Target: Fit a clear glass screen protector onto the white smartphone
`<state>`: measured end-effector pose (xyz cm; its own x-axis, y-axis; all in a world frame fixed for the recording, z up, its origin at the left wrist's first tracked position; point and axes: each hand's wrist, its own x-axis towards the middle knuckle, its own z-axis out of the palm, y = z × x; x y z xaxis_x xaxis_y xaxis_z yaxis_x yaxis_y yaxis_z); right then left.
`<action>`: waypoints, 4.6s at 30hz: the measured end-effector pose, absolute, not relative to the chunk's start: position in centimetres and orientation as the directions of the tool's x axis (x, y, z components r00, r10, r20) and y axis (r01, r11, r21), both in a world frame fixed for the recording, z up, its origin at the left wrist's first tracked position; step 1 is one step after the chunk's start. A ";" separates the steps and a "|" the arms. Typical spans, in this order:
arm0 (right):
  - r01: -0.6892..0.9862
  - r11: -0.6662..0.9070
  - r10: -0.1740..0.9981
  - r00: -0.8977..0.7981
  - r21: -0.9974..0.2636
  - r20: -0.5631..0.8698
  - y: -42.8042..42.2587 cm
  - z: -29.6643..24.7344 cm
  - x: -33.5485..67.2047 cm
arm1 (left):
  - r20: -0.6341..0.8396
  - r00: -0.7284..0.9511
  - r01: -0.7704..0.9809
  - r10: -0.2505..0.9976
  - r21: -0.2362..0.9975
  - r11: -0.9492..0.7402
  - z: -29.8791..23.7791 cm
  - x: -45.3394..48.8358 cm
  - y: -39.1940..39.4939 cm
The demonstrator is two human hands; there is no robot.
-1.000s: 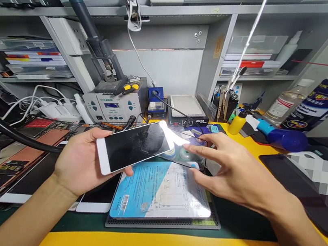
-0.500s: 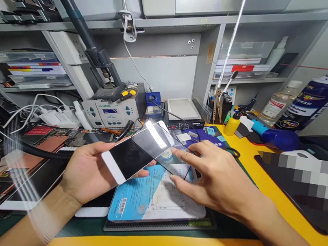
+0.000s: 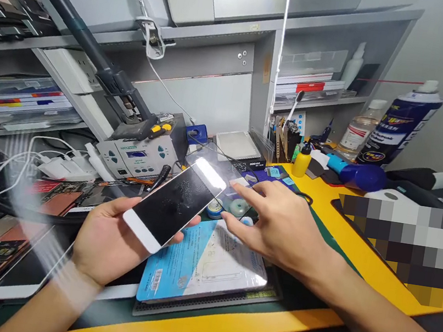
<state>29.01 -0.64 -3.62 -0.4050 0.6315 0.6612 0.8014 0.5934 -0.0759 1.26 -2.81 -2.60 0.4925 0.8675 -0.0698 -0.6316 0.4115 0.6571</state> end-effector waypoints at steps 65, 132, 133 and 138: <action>0.474 0.790 0.613 -0.637 -0.390 0.468 -0.3 -3.7 28.1 | -0.435 0.228 -0.495 0.871 0.719 0.488 -2.4 -4.8 -5.2; 0.623 0.777 0.466 -0.665 0.090 0.584 1.2 -2.9 30.6 | -0.220 0.182 -0.218 0.958 0.941 0.257 -1.6 -3.9 -3.3; 0.629 0.772 0.467 -0.660 0.094 0.589 1.1 -2.9 30.6 | -0.213 0.183 -0.223 0.960 0.942 0.252 -1.6 -3.9 -3.3; 0.634 0.773 0.504 -0.641 0.028 0.579 0.9 -2.6 30.6 | -0.199 0.188 -0.227 0.962 0.944 0.240 -1.5 -4.1 -3.4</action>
